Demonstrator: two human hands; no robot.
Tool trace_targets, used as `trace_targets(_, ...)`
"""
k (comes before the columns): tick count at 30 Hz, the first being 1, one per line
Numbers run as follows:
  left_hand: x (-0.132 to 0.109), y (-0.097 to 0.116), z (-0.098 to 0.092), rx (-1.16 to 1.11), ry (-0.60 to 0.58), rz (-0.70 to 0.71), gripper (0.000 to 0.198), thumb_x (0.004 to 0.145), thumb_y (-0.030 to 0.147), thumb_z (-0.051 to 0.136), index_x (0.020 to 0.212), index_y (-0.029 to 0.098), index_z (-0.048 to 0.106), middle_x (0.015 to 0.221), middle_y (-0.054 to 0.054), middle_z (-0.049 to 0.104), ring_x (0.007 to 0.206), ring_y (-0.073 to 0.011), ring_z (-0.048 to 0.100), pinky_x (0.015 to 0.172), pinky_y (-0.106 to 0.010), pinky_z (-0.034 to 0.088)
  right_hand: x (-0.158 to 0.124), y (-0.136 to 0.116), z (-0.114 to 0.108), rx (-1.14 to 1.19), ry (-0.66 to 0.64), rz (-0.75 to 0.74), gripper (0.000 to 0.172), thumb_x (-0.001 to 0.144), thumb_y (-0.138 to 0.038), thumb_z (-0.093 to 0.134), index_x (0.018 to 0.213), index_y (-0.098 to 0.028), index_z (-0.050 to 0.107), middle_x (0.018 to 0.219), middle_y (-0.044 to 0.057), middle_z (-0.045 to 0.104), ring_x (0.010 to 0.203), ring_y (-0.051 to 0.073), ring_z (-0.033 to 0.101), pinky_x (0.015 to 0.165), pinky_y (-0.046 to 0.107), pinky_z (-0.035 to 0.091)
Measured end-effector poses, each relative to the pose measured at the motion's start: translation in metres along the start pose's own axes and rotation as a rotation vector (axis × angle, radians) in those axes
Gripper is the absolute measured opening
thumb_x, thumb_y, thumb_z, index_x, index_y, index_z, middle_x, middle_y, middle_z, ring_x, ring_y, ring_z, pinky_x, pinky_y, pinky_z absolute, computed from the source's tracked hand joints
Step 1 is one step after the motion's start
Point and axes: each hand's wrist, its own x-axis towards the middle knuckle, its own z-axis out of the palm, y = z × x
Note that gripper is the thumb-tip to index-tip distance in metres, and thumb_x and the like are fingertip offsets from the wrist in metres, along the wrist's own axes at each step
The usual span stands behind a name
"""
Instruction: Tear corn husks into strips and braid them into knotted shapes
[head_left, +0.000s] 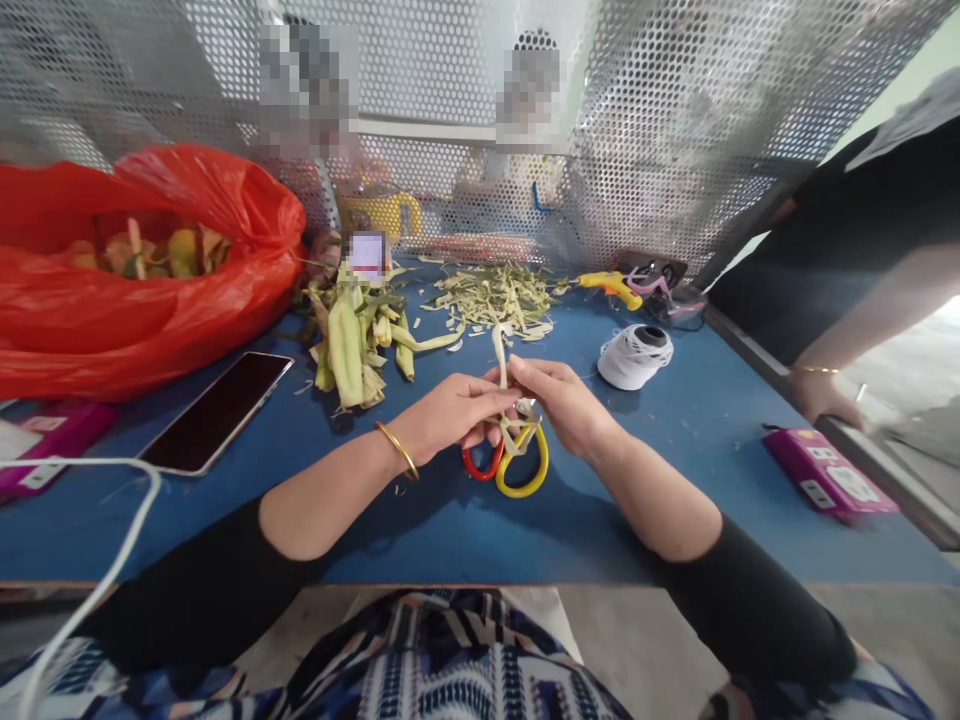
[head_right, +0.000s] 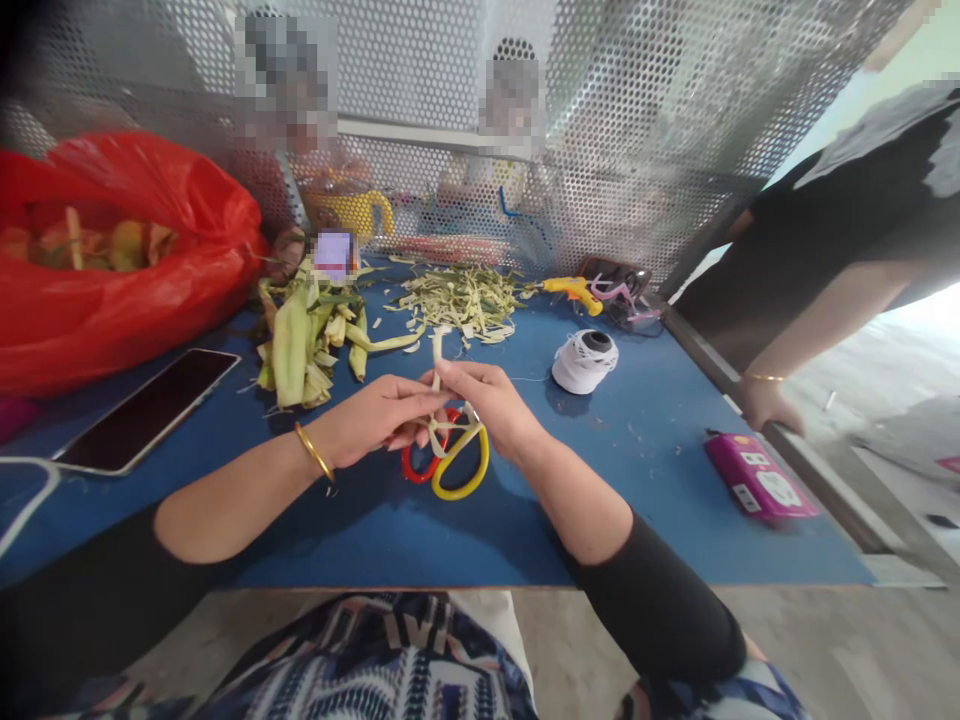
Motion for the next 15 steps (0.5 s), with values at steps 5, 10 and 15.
trace_targets(5, 0.0, -0.005, 0.006, 0.122, -0.054, -0.088, 0.028, 0.081, 0.035, 0.065, 0.061, 0.016, 0.069, 0.052, -0.003, 0.065, 0.034, -0.0063, 0.042, 0.037, -0.02, 0.025, 0.0, 0.0, 0.002, 0.001, 0.126, -0.083, 0.026, 0.071, -0.045, 0.072, 0.07, -0.019, 0.066, 0.051, -0.004, 0.054, 0.046, 0.01, 0.045, 0.046, 0.024, 0.037)
trace_targets(10, 0.004, -0.007, 0.003, 0.041, 0.093, -0.105, 0.03, 0.081, 0.032, 0.065, 0.058, 0.014, 0.067, 0.046, -0.002, 0.061, 0.032, -0.0063, 0.041, 0.034, -0.019, 0.026, -0.007, -0.002, 0.004, -0.421, 0.337, -0.514, 0.017, 0.084, -0.032, 0.061, 0.072, -0.021, 0.063, 0.069, 0.001, 0.063, 0.063, 0.014, 0.053, 0.062, 0.029, 0.042)
trace_targets(15, 0.009, 0.0, -0.009, -0.376, 0.218, -0.125, 0.025, 0.087, 0.022, 0.058, 0.065, 0.013, 0.065, 0.052, -0.003, 0.063, 0.038, -0.0075, 0.052, 0.029, -0.016, 0.022, -0.018, 0.001, 0.006, -1.079, 0.252, -1.051, 0.011, 0.091, -0.022, 0.054, 0.085, -0.023, 0.063, 0.075, 0.002, 0.067, 0.069, 0.016, 0.057, 0.071, 0.033, 0.039)
